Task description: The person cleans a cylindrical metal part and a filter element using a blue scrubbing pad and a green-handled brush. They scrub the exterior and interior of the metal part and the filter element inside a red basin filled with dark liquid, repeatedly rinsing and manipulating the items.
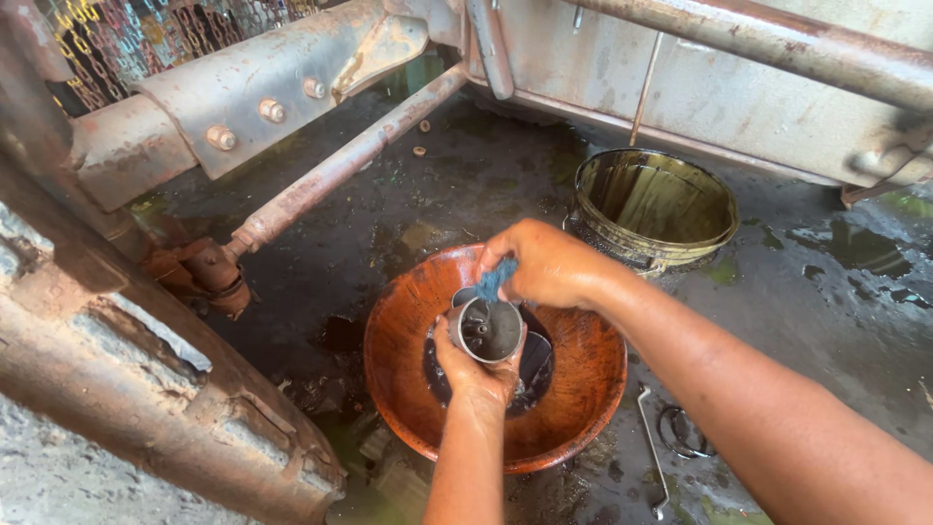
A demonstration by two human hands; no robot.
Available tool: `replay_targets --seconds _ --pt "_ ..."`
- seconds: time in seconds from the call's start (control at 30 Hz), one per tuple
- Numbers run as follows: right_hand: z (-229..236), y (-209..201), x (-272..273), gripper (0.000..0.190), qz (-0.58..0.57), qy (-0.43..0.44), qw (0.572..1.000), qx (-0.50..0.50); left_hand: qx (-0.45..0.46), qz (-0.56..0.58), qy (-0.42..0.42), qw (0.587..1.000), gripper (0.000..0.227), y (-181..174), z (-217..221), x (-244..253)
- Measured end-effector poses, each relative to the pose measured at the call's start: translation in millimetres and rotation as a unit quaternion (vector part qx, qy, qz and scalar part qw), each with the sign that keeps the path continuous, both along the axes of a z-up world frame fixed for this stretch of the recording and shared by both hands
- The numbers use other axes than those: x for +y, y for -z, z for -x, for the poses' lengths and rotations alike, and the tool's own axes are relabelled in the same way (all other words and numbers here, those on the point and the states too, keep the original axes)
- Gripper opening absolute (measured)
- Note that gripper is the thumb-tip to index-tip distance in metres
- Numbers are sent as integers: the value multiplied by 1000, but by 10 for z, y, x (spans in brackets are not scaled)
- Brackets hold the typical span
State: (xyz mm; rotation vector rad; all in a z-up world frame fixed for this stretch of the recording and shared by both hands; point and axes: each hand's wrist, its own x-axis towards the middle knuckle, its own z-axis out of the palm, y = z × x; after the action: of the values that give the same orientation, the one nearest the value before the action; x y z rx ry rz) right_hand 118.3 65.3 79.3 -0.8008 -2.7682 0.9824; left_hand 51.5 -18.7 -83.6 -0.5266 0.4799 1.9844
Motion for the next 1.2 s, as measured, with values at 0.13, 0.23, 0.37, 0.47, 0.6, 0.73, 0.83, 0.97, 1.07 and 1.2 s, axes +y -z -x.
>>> replay_targets --seconds 0.13,0.23,0.37,0.47,0.6,0.73,0.83,0.97,1.07,1.2 --pt "40 158 -51 35 -52 41 997 -35 -17 -11 -15 1000 74 14 37 17" --pt "54 316 -146 40 -87 85 992 -20 -13 -11 -31 999 72 -17 56 20" --pt "33 527 -191 38 -144 130 981 8 -30 46 -50 997 67 -103 94 17" --pt "47 612 -98 25 -15 135 991 -9 0 84 -39 996 68 -107 149 28" --pt "-3 657 -19 49 185 29 980 -70 39 121 -24 992 67 -4 202 69" --pt "-40 705 -136 33 6 -88 991 -100 179 99 36 978 55 28 235 23" --pt "-67 746 -180 18 -135 -106 983 -69 163 148 48 974 47 -32 259 -6" --pt "-138 900 -148 26 -207 -251 946 -18 167 196 170 951 49 -61 322 2" --pt "-139 1063 -225 23 -215 -251 944 -6 190 218 198 936 47 7 344 -19" --pt "-181 1242 -262 24 -221 -219 944 -110 181 213 204 938 45 70 265 30"
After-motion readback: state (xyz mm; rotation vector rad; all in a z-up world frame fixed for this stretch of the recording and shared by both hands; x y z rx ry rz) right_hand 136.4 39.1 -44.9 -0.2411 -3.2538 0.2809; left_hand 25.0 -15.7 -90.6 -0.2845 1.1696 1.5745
